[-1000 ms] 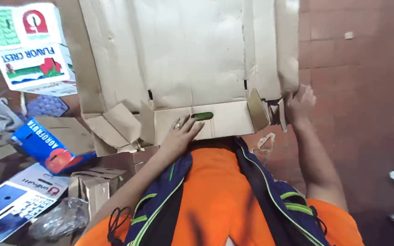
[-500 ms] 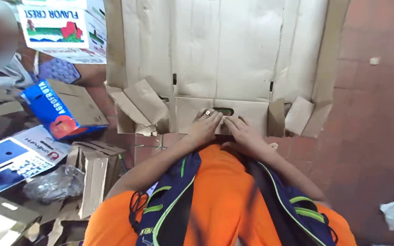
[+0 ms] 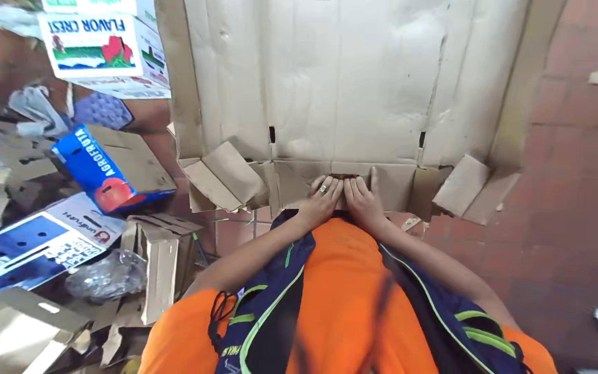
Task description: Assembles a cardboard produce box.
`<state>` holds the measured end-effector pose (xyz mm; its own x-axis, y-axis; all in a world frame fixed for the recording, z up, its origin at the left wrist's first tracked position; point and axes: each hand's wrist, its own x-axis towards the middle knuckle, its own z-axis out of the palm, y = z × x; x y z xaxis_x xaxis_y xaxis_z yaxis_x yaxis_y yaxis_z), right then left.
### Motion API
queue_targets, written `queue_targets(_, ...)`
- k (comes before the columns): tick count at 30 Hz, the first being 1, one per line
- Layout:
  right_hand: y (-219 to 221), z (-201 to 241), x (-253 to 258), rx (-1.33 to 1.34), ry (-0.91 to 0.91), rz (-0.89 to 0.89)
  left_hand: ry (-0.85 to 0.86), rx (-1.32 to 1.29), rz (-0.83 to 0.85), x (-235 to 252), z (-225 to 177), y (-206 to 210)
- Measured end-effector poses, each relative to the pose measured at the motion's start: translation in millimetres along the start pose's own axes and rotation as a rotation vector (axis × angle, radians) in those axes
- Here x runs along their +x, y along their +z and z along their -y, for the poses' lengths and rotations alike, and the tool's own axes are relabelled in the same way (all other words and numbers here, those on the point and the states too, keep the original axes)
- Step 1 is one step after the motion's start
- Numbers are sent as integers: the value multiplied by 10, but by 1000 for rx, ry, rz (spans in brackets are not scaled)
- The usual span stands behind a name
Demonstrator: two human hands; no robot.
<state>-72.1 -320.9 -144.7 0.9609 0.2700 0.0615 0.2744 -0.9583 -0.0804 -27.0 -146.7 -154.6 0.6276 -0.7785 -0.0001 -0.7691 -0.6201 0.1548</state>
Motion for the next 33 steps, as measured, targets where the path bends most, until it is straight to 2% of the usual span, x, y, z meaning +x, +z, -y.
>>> queue_targets(2,95,33,-5,-21,15,-47,13,42,-31,-17,21,40)
queue_targets(4,174,92,-25,-49,30,-87,35,-35,-35,-46,52,15)
queue_targets(6,222,164,-27,-81,53,-127,70,-257,-101,-73,133,-8)
queue_targets(8,206,210,-36,-96,63,-121,63,-604,-210,-133,208,-103)
queue_targets(10,182,240,-35,-104,74,-123,-44,-826,-395,-246,265,-157)
queue_targets(13,108,279,-22,-137,78,-32,-304,-903,-509,-328,296,-171)
queue_targets(15,48,327,44,-105,63,61,-331,-938,-506,-287,290,-148)
queue_targets(18,54,358,199,95,59,172,-339,-996,-414,-252,267,-204)
queue_targets(20,68,369,268,130,75,148,-438,-1065,-293,-213,250,-482)
queue_targets(21,44,363,298,125,68,131,-478,-1092,-286,-187,253,-722)
queue_targets(22,21,349,315,117,52,126,-490,-1069,-323,-168,279,-1018)
queue_targets(24,11,326,297,108,33,96,-517,-789,-426,-155,438,-1596)
queue_targets(26,-59,318,288,118,40,140,-681,-388,-324,-152,774,-1924)
queue_targets(27,-116,319,305,132,47,188,-786,-216,-222,-168,1015,-1916)
queue_targets(29,-187,311,348,153,42,233,-908,1,-140,-313,1611,-1506)
queue_targets(31,-179,297,360,143,27,228,-883,1,-82,-565,2030,-1037)
queue_targets(33,-119,283,365,112,3,170,-728,-45,-120,-817,2276,-659)
